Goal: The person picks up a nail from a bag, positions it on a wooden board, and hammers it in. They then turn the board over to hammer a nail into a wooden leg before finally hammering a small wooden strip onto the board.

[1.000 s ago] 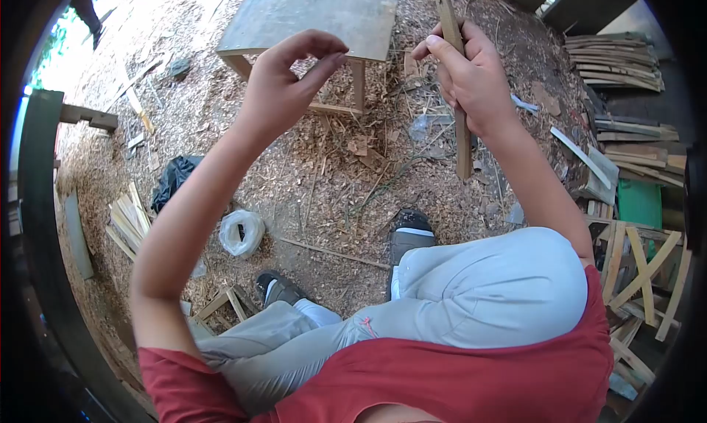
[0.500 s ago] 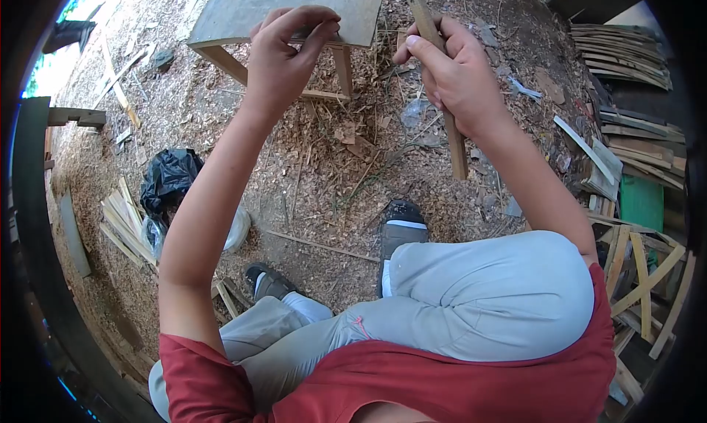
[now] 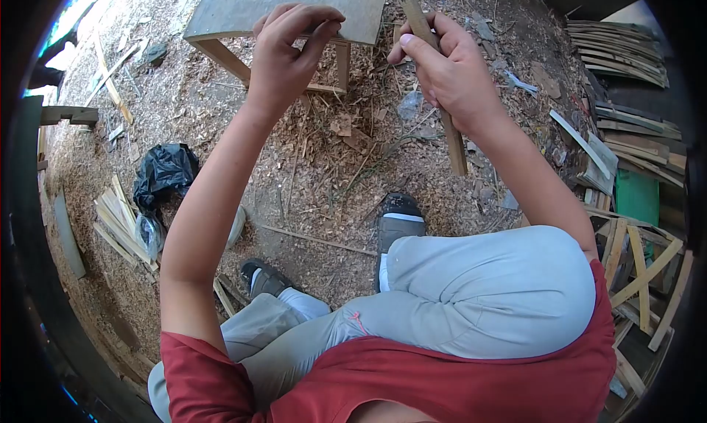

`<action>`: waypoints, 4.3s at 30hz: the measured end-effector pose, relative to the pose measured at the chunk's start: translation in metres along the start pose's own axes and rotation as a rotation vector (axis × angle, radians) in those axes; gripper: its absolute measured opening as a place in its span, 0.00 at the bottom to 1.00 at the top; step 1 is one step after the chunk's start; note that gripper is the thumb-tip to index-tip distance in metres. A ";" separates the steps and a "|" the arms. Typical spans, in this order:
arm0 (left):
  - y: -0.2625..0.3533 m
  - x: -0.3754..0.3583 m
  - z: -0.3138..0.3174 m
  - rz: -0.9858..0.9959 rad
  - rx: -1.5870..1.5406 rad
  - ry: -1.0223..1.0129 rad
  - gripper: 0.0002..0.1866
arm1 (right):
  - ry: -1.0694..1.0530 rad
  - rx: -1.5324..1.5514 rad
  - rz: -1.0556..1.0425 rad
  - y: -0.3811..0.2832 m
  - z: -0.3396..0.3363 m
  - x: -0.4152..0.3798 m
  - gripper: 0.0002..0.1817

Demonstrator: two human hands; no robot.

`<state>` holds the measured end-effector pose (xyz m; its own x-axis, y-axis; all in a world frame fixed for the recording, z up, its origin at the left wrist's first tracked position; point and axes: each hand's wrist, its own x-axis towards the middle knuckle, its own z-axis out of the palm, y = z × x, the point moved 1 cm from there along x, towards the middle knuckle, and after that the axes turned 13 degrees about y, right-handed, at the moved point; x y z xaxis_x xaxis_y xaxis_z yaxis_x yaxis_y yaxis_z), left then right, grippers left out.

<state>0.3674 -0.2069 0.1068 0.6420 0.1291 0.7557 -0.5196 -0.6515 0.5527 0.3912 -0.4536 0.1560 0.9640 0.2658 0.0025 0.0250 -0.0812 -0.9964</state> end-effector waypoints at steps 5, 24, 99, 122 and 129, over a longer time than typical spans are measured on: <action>0.001 -0.003 0.003 -0.092 -0.048 0.063 0.05 | 0.007 -0.020 -0.002 0.000 0.004 -0.002 0.09; -0.003 -0.005 0.007 -0.094 -0.040 0.064 0.06 | -0.010 -0.041 0.009 0.009 0.005 -0.004 0.09; -0.014 -0.016 0.009 -0.169 -0.129 0.065 0.21 | -0.003 -0.563 -0.676 -0.046 -0.003 -0.024 0.24; 0.005 -0.025 0.002 -0.135 -0.253 0.137 0.20 | 0.062 -0.613 -0.592 -0.058 -0.011 -0.026 0.23; 0.013 -0.075 0.021 -0.413 -0.026 0.524 0.18 | 0.052 -0.564 -0.499 -0.039 -0.009 -0.023 0.22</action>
<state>0.3243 -0.2409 0.0498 0.4358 0.7146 0.5472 -0.3075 -0.4532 0.8367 0.3709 -0.4650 0.1954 0.8139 0.3554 0.4597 0.5798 -0.4462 -0.6817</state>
